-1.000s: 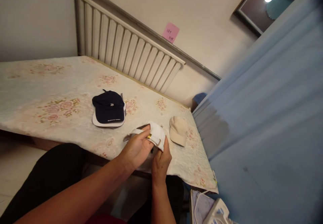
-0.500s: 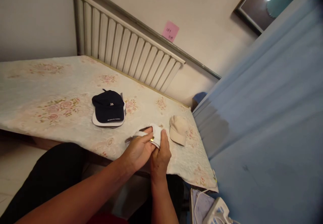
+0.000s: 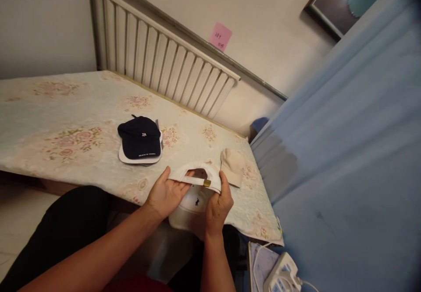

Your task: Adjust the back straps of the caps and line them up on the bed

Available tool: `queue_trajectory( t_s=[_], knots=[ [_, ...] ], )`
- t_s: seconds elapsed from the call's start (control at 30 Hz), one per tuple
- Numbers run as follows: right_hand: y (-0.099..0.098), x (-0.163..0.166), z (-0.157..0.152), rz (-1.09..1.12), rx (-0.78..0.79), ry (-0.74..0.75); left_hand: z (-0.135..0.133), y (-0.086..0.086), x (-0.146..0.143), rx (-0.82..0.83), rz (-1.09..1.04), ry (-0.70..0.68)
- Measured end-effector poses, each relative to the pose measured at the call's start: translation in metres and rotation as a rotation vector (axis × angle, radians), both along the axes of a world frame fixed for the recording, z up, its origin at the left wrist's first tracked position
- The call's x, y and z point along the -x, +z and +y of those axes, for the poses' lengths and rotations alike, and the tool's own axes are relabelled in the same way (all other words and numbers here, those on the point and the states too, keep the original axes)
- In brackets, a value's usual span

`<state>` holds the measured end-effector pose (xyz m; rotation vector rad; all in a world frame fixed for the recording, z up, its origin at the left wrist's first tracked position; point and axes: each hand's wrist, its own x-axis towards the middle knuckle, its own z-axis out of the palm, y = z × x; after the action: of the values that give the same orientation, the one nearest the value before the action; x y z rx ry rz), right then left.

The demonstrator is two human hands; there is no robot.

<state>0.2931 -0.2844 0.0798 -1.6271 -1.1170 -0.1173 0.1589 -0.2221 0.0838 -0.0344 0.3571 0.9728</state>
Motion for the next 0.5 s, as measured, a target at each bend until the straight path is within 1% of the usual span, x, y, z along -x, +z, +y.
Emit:
queue_trajectory(
  t_s=[0.1, 0.27, 0.4, 0.5],
  knots=[
    [-0.002, -0.002, -0.003, -0.010, 0.015, -0.003, 0.004, -0.003, -0.001, 0.035, 0.007, 0.015],
    [-0.010, -0.005, -0.002, -0.113, 0.001, 0.009, 0.002, 0.011, -0.004, 0.049, 0.000, -0.040],
    [-0.012, -0.008, 0.000, -0.138, -0.005, 0.037, -0.003, 0.020, -0.003, -0.018, 0.046, -0.096],
    [-0.010, -0.011, 0.001, -0.131, 0.002, 0.048, -0.003, 0.016, -0.001, -0.113, 0.122, -0.120]
  ],
)
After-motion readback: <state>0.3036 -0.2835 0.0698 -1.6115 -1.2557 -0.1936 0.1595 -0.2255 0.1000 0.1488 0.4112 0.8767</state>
